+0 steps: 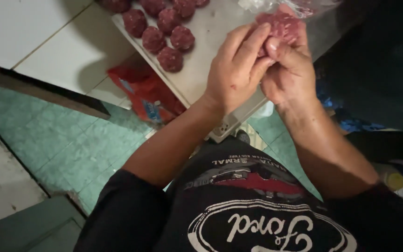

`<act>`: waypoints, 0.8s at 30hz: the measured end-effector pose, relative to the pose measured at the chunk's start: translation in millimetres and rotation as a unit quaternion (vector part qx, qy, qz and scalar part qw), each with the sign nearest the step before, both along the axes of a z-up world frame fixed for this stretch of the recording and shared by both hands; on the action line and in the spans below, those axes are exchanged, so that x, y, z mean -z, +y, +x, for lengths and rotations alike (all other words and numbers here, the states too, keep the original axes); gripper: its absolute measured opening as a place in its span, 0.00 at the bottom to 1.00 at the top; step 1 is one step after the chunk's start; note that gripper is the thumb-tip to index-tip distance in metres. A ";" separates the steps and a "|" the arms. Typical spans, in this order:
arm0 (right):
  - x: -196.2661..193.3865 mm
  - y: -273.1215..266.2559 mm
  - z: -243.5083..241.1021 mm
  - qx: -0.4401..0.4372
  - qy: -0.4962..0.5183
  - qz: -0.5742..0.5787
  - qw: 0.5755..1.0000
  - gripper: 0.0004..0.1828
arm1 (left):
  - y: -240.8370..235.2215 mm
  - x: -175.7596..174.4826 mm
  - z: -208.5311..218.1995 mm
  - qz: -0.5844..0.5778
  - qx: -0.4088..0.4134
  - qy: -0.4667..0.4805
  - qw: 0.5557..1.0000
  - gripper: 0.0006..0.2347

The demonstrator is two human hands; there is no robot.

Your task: Forming meatballs from ground meat and placing them on a tray

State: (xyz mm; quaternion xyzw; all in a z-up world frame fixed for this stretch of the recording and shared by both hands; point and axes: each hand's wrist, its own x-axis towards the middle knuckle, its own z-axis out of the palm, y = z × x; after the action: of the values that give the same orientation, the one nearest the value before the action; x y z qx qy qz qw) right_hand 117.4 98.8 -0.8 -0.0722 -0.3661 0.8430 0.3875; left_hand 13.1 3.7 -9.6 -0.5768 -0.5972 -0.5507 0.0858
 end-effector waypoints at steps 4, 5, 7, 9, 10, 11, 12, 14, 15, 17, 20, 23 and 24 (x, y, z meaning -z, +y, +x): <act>-2.7 3.5 -0.2 0.010 -0.008 -0.038 0.999 0.35 | 4.9 1.9 0.4 0.033 -0.017 0.016 0.999 0.22; -1.5 5.1 0.9 0.013 -0.013 -0.052 0.998 0.36 | 6.8 7.1 2.4 0.034 -0.020 -0.007 0.999 0.27; -0.1 6.3 -0.7 -0.028 0.010 0.005 1.000 0.29 | 12.7 12.2 0.8 0.043 -0.020 -0.004 0.999 0.25; -1.7 7.6 -5.0 -0.073 0.034 0.057 0.995 0.24 | 19.9 2.4 -2.6 0.047 -0.027 -0.002 0.999 0.25; -3.1 6.8 -5.7 -0.152 0.045 -0.081 0.984 0.30 | 23.0 -8.9 -2.8 0.099 -0.041 0.043 0.993 0.16; -4.8 7.0 -6.1 -0.225 0.054 -0.219 0.948 0.37 | 27.4 -20.3 -3.1 0.151 -0.055 0.089 0.983 0.11; 4.9 16.6 -4.5 -0.225 0.056 -0.221 0.947 0.37 | 33.6 -23.9 1.0 0.148 -0.055 0.091 0.983 0.11; 25.6 32.8 -2.1 -0.201 0.025 -0.314 0.927 0.21 | 42.7 -30.1 9.2 0.161 -0.033 0.078 0.983 0.08; 31.3 45.6 -5.7 -0.207 0.023 -0.322 0.924 0.21 | 52.5 -9.5 8.5 0.153 -0.039 0.078 0.984 0.08; 48.0 61.7 -13.7 -0.259 0.033 -0.331 0.907 0.21 | 59.3 35.4 9.2 0.072 -0.064 0.149 0.984 0.10; 85.7 85.2 1.1 -0.303 0.061 -0.468 0.828 0.16 | 72.7 27.2 14.0 0.080 -0.057 0.133 0.986 0.06; 64.0 84.5 -28.8 -0.048 -0.114 -0.207 0.970 0.26 | 75.1 38.0 3.8 -0.136 -0.044 -0.130 0.981 0.28; 47.9 84.8 -27.8 -0.045 -0.113 -0.206 0.971 0.26 | 74.4 37.0 5.0 -0.135 -0.040 -0.129 0.982 0.28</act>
State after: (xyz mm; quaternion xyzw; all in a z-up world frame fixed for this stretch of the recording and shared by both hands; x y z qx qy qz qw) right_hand 89.6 183.6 -48.7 -0.2292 -0.2290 0.9030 0.2823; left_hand 18.1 78.1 -46.6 -0.4823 -0.6949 -0.5312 -0.0486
